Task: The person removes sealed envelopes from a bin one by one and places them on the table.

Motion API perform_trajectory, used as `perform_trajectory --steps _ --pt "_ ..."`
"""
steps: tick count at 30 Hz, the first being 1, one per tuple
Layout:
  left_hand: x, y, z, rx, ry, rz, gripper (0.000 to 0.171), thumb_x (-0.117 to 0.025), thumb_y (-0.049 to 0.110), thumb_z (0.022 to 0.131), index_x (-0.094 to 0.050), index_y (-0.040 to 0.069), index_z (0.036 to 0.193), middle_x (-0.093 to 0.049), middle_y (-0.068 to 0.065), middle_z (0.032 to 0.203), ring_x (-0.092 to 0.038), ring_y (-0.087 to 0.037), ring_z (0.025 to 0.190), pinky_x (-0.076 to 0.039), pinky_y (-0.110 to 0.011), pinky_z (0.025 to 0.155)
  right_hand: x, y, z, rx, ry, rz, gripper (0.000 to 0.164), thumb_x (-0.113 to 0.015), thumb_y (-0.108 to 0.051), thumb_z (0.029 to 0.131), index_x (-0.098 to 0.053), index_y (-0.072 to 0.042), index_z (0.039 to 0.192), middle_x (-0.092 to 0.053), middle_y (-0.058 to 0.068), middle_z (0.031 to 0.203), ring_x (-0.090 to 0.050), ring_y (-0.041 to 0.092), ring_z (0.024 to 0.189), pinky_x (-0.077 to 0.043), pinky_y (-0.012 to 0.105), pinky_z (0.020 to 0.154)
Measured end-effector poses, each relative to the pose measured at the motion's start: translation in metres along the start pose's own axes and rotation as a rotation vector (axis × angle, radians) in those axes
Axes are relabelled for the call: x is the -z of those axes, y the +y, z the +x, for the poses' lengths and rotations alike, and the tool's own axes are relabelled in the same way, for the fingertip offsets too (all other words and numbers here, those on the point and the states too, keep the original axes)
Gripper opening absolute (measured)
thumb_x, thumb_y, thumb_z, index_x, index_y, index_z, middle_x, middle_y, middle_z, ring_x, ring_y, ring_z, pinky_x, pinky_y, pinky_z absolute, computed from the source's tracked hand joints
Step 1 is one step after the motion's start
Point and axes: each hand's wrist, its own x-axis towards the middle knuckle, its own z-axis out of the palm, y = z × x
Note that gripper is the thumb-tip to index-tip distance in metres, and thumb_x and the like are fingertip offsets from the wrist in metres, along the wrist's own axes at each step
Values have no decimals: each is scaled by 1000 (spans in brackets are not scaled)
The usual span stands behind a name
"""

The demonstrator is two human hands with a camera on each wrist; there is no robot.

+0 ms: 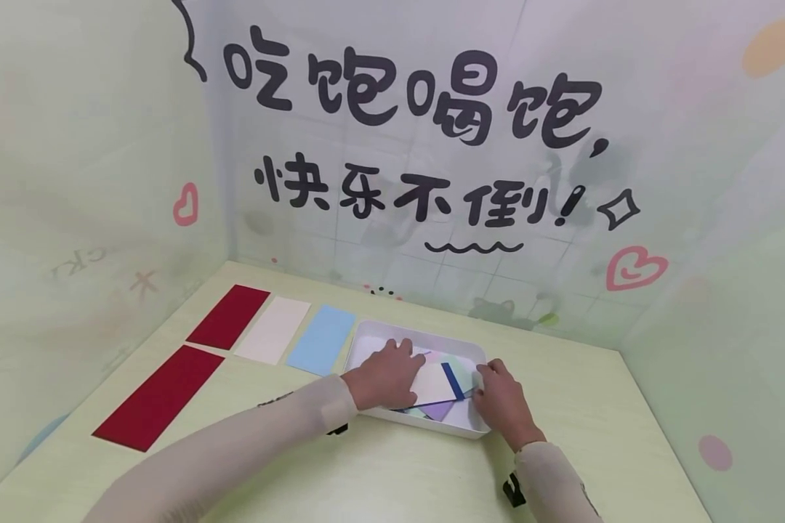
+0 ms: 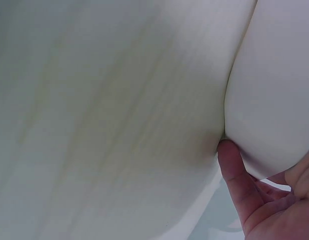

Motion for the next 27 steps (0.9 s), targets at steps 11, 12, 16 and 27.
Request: perform_trajectory --steps 11,12,16,27 --pt "-13 9 6 30 -32 39 44 -81 43 73 -65 19 107 -53 -4 95 -48 -23 87 -48 -36 58 -2 1 1 -9 1 -2 48 -68 -7 87 -58 5 132 -52 19 125 -60 31 97 -50 47 90" --pt "-13 9 6 32 -38 37 44 -80 43 74 -65 19 108 -53 -4 95 -48 -22 87 -48 -36 58 -2 1 1 -9 2 -5 47 -68 -8 87 -58 5 132 -52 19 125 -60 31 97 -50 47 90" --pt "-14 7 7 30 -44 31 42 -80 43 75 -65 18 106 -53 -4 93 -47 -21 85 -48 -37 57 -1 0 2 -4 9 -10 47 -68 -8 87 -58 5 132 -52 19 125 -60 31 96 -50 47 89" --pt "-15 5 8 15 -8 8 41 -81 42 72 -64 18 100 -50 -3 92 -46 -22 83 -45 -39 56 0 0 0 -5 2 -11 46 -67 -8 88 -59 5 131 -52 19 125 -60 33 97 -50 48 88"
